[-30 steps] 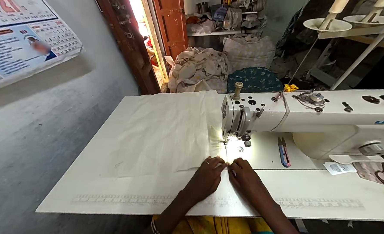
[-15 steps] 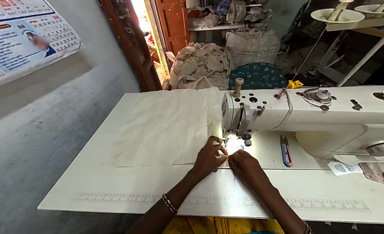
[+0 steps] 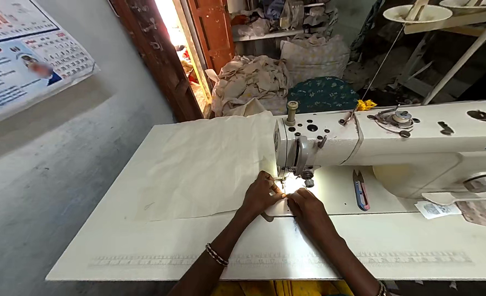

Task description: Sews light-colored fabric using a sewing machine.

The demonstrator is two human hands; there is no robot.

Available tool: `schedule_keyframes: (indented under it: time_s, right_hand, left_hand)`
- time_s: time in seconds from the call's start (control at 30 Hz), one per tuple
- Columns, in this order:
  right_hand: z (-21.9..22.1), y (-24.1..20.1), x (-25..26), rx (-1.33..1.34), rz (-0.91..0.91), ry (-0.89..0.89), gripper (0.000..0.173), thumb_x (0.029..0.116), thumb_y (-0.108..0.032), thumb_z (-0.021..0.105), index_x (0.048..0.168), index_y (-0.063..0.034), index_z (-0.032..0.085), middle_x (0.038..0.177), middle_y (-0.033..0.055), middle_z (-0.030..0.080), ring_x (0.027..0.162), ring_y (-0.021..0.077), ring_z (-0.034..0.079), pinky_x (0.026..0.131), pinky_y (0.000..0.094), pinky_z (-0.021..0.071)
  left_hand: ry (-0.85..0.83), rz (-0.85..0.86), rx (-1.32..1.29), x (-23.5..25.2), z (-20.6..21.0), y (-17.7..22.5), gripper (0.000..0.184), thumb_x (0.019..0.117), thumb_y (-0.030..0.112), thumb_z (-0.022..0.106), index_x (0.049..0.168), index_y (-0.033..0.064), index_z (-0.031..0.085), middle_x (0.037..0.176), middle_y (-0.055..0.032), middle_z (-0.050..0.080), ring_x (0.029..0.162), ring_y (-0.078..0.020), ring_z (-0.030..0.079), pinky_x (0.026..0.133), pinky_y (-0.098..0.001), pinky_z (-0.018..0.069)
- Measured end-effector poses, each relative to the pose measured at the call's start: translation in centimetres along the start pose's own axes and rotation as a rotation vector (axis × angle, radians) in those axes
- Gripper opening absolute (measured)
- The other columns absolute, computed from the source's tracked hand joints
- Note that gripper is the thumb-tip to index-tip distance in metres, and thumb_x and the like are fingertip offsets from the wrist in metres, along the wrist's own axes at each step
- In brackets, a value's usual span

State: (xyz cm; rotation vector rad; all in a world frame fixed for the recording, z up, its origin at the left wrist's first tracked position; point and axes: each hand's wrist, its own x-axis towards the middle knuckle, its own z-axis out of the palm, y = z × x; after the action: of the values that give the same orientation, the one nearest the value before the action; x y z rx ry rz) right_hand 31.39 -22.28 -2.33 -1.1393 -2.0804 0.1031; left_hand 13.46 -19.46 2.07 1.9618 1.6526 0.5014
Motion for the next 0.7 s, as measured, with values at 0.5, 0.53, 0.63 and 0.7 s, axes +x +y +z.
schedule_keyframes:
  time_s: [0.5,0.53,0.63,0.7]
  right_hand:
    - [-1.3,0.3,-2.9,0.065,0.25,-0.025,0.027,0.0967,-0.005,0.06,0.119,-0.0075,0.075,0.111,0.0146,0.067,0.101,0.0304,0.066,0.088,0.0436,0.0577]
    - [-2.3,1.1,-4.4,0.06,0.276,0.007,0.029,0.0969,-0.006,0.059,0.121,-0.0087,0.074,0.118,0.0145,0.066,0.107,0.0315,0.065,0.091,0.0467,0.0567]
    - [-7.0,2.8,-8.1,0.01,0.377,0.146,0.03,0.0969,-0.01,0.056,0.122,0.0001,0.069,0.126,0.0264,0.063,0.115,0.049,0.059,0.093,0.066,0.0476]
    - [-10.3,4.2,-9.8,-0.091,0.464,0.203,0.034,0.0968,-0.012,0.057,0.124,0.0081,0.063,0.128,0.0375,0.057,0.116,0.0619,0.053,0.092,0.0767,0.0401]
  left_hand:
    - [0.304,0.056,0.093,-2.7,0.5,-0.2,0.026,0.0967,0.03,0.069,0.11,0.0083,0.074,0.116,-0.0127,0.067,0.107,-0.0341,0.062,0.091,-0.0574,0.0473]
    - [0.31,0.072,0.047,-4.6,0.6,-0.2,0.028,0.0996,0.034,0.063,0.111,0.0105,0.074,0.102,-0.0072,0.07,0.096,-0.0268,0.065,0.086,-0.0513,0.0497]
    - [0.136,0.338,-0.359,-11.4,-1.4,2.8,0.027,0.104,0.028,0.058,0.107,0.0052,0.073,0.075,-0.0028,0.067,0.06,-0.0081,0.059,0.057,-0.0261,0.0513]
    - [0.017,0.557,-0.671,-16.0,-5.0,7.6,0.024,0.1045,0.024,0.057,0.114,0.0047,0.068,0.074,-0.0021,0.064,0.061,0.0006,0.056,0.058,-0.0144,0.0485]
